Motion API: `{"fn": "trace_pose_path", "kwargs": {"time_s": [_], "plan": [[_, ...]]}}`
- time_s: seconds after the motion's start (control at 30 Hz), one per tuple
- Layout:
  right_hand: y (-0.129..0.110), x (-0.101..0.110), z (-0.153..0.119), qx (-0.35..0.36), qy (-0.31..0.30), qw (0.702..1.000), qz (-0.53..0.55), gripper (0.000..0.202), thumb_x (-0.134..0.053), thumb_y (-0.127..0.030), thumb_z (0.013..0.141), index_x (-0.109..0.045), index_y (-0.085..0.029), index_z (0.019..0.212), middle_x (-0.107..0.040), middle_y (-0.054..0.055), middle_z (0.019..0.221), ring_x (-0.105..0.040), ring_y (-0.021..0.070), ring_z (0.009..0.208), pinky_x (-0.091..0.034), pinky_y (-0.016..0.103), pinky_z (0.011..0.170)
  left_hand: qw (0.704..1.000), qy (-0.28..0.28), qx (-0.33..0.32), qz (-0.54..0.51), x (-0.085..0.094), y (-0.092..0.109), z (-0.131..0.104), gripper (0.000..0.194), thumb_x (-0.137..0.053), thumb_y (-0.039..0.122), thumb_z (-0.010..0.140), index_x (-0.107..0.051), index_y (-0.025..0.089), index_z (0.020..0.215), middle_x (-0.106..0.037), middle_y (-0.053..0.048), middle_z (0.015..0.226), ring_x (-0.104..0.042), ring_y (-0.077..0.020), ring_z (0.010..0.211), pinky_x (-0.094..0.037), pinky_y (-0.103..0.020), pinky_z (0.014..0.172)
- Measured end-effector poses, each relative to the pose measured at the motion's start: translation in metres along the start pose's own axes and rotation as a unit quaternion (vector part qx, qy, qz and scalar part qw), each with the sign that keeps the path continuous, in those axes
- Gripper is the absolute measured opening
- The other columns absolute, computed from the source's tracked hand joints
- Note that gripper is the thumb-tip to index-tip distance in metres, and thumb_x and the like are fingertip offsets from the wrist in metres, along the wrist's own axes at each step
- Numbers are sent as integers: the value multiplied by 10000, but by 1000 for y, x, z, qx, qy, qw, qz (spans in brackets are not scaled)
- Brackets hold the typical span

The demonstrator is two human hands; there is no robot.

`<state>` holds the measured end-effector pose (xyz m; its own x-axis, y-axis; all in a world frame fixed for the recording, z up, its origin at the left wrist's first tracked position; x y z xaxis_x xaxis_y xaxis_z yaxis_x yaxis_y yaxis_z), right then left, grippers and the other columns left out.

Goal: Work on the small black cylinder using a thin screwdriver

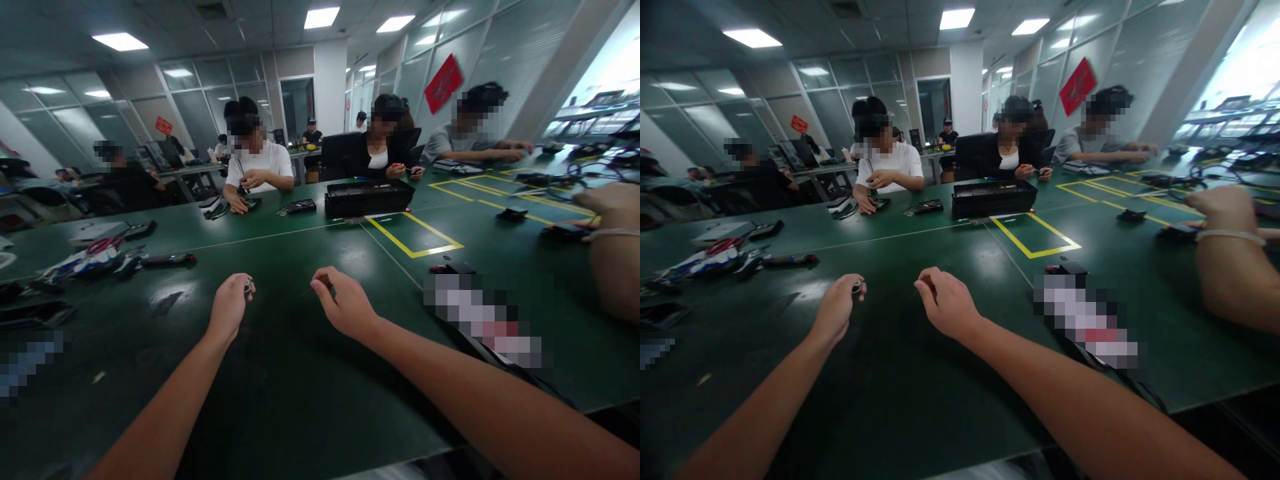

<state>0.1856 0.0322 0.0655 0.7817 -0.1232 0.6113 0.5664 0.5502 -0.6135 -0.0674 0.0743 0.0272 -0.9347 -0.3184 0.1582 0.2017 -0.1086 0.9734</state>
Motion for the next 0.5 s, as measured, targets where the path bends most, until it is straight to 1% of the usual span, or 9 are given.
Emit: {"fn": "trace_pose_path", "kwargs": {"time_s": [0.07,0.13,0.2,0.3,0.37,0.43,0.5], "plan": [[-1,0,0,4,-1,1000,1,172,-454,-303,1020,-588,-196,1027,-655,43,878,-616,178,786,-469,329,717,995,41,62,-72,10,-1,5,159,-551,299,816,-612,155,846,-594,-10,706,-501,-126,568,-363,-242,524],[-1,0,0,8,-1,1000,-1,172,-455,-301,1020,-589,-193,1026,-652,42,871,-614,177,781,-466,325,707,981,73,118,-132,20,0,7,137,-557,248,811,-624,150,880,-591,-6,719,-491,-114,548,-353,-229,495],[-2,0,0,11,0,1000,-1,171,-456,-300,1020,-589,-192,1021,-653,43,874,-614,176,784,-464,321,702,968,91,153,-178,28,4,8,133,-543,217,833,-637,145,894,-575,-1,726,-487,-104,543,-367,-223,490],[-1,-1,0,10,-4,1000,3,174,-455,-306,1022,-588,-194,1027,-657,43,883,-616,175,791,-465,318,702,952,100,181,-227,43,11,8,167,-498,224,903,-645,145,885,-542,3,720,-483,-102,550,-407,-234,504],[0,-1,0,8,-7,1000,4,176,-455,-312,1023,-587,-196,1031,-659,41,879,-616,174,787,-466,318,701,945,103,195,-243,55,15,6,228,-457,260,953,-644,146,889,-534,0,718,-491,-113,570,-438,-256,526],[0,-2,0,6,-9,1000,4,179,-454,-316,1025,-588,-198,1037,-659,39,877,-615,173,785,-467,318,700,942,111,203,-242,70,18,4,240,-449,273,971,-638,148,892,-542,-2,721,-498,-121,596,-462,-272,552],[0,-2,0,4,-11,1000,5,182,-452,-315,1026,-590,-198,1038,-656,38,877,-613,172,787,-467,317,700,948,131,197,-211,89,21,1,185,-475,219,953,-634,150,889,-549,1,710,-497,-121,613,-479,-276,575]]}}
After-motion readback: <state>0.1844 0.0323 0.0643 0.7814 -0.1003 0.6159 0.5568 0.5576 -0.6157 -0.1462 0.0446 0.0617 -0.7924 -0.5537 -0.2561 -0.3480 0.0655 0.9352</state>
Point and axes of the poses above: each hand's wrist, its own z-axis towards the middle knuckle, its own x-axis out of the back of the hand, y = z × x, the point moved 6 cm from there along z, towards the middle knuckle
